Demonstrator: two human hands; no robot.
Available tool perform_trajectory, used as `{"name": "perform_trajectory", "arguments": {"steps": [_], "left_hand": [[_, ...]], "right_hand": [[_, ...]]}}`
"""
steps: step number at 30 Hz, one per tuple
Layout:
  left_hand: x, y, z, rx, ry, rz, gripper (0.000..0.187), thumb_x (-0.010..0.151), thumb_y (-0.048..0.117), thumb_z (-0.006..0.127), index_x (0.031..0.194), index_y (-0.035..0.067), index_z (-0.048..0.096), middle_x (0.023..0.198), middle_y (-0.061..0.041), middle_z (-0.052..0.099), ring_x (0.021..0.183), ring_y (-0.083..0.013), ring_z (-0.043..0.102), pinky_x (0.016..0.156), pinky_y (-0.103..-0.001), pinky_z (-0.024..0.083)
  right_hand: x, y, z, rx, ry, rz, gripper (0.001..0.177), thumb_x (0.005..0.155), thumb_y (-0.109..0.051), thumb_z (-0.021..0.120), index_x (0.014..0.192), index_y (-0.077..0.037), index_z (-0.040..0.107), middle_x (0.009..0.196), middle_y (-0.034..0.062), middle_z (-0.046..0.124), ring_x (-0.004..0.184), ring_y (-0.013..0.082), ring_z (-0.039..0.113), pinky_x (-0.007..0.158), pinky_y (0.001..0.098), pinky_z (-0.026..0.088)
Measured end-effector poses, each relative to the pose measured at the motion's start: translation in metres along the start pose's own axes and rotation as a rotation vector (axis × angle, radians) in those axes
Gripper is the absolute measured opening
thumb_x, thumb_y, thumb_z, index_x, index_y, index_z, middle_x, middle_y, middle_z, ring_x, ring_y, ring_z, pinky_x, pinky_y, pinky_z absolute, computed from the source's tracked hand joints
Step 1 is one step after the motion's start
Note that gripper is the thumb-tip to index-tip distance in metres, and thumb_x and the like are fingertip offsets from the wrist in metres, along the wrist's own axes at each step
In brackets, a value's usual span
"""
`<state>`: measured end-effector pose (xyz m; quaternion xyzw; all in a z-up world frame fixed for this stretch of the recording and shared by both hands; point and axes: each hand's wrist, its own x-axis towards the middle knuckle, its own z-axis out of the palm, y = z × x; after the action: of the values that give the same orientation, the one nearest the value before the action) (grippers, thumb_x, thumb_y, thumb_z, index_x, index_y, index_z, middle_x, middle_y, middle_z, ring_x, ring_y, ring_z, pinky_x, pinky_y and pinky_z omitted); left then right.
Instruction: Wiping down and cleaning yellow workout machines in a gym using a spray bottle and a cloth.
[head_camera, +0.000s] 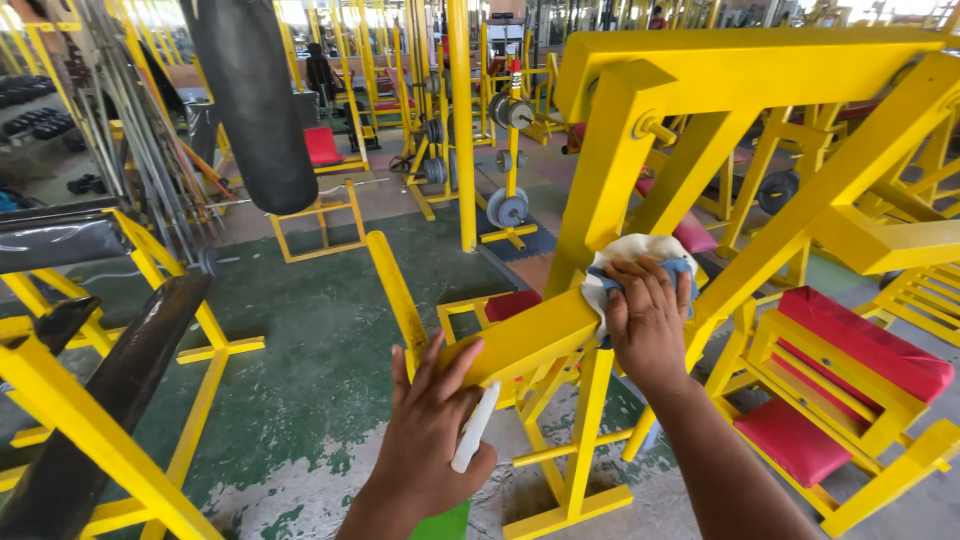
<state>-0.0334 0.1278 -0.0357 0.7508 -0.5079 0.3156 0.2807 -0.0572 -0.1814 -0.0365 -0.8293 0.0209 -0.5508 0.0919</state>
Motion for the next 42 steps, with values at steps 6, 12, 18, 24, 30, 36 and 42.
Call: {"name": "perform_trajectory", "arguments": {"steps": [6, 12, 18, 24, 30, 36, 42], "left_hand": [[-0.014, -0.002, 0.006, -0.152, -0.056, 0.004, 0.048, 0.07, 0.026, 0.066, 0.11, -0.001, 0.07, 0.155, -0.02, 0.045, 0.15, -0.0431, 0.027, 0.121, -0.068, 0.005], [-0.019, -0.007, 0.019, -0.157, 0.015, 0.026, 0.048, 0.07, 0.026, 0.066, 0.111, 0.004, 0.073, 0.15, -0.007, 0.052, 0.148, -0.0362, 0.035, 0.124, -0.066, 0.007], [-0.016, -0.007, 0.019, -0.118, 0.003, 0.024, 0.049, 0.067, 0.026, 0.068, 0.111, 0.004, 0.071, 0.149, -0.007, 0.052, 0.148, -0.0361, 0.035, 0.123, -0.065, 0.007], [-0.017, -0.004, 0.016, -0.101, 0.004, 0.045, 0.046, 0.071, 0.025, 0.067, 0.111, 0.003, 0.071, 0.154, -0.013, 0.046, 0.149, -0.0371, 0.036, 0.125, -0.064, 0.009], [-0.015, 0.002, 0.009, -0.111, -0.025, 0.005, 0.041, 0.072, 0.022, 0.065, 0.107, 0.001, 0.07, 0.165, -0.017, 0.035, 0.15, -0.0382, 0.036, 0.126, -0.064, 0.011], [-0.016, 0.008, 0.012, -0.126, -0.001, -0.007, 0.045, 0.071, 0.021, 0.064, 0.11, 0.001, 0.07, 0.165, -0.022, 0.03, 0.156, -0.0448, 0.022, 0.124, -0.066, 0.012], [-0.018, 0.007, 0.012, -0.142, 0.024, 0.012, 0.039, 0.072, 0.021, 0.063, 0.106, 0.005, 0.072, 0.167, -0.021, 0.03, 0.158, -0.0471, 0.017, 0.125, -0.066, 0.014]], "right_hand": [[-0.011, 0.003, 0.004, -0.025, 0.022, -0.009, 0.028, 0.107, -0.019, 0.053, 0.13, -0.011, 0.064, 0.139, 0.0059, 0.062, 0.146, 0.0307, 0.045, 0.126, 0.0538, 0.012], [-0.022, -0.013, 0.011, -0.085, 0.05, 0.067, 0.03, 0.108, -0.019, 0.053, 0.133, -0.007, 0.064, 0.14, 0.0113, 0.061, 0.147, 0.0326, 0.044, 0.127, 0.0558, 0.013], [-0.036, -0.108, -0.006, 0.08, -0.134, -0.121, 0.032, 0.097, -0.018, 0.058, 0.125, -0.01, 0.069, 0.131, 0.0086, 0.069, 0.141, 0.0298, 0.052, 0.126, 0.0556, 0.016], [-0.025, -0.086, -0.02, 0.269, -0.258, -0.266, 0.032, 0.096, -0.02, 0.062, 0.125, -0.011, 0.072, 0.132, 0.0052, 0.071, 0.14, 0.0265, 0.053, 0.124, 0.0503, 0.022], [0.012, -0.004, -0.027, 0.13, -0.246, -0.182, 0.031, 0.099, -0.023, 0.061, 0.125, -0.012, 0.071, 0.132, 0.0072, 0.069, 0.138, 0.0256, 0.056, 0.121, 0.0496, 0.033], [0.011, 0.008, -0.011, -0.202, -0.118, -0.003, 0.038, 0.102, -0.025, 0.06, 0.135, -0.01, 0.07, 0.14, 0.0141, 0.066, 0.14, 0.0344, 0.052, 0.117, 0.0586, 0.027], [-0.004, -0.081, -0.045, 0.077, -0.354, -0.206, 0.046, 0.092, -0.021, 0.063, 0.135, -0.008, 0.066, 0.143, 0.013, 0.062, 0.143, 0.0321, 0.049, 0.123, 0.0581, 0.023]]}}
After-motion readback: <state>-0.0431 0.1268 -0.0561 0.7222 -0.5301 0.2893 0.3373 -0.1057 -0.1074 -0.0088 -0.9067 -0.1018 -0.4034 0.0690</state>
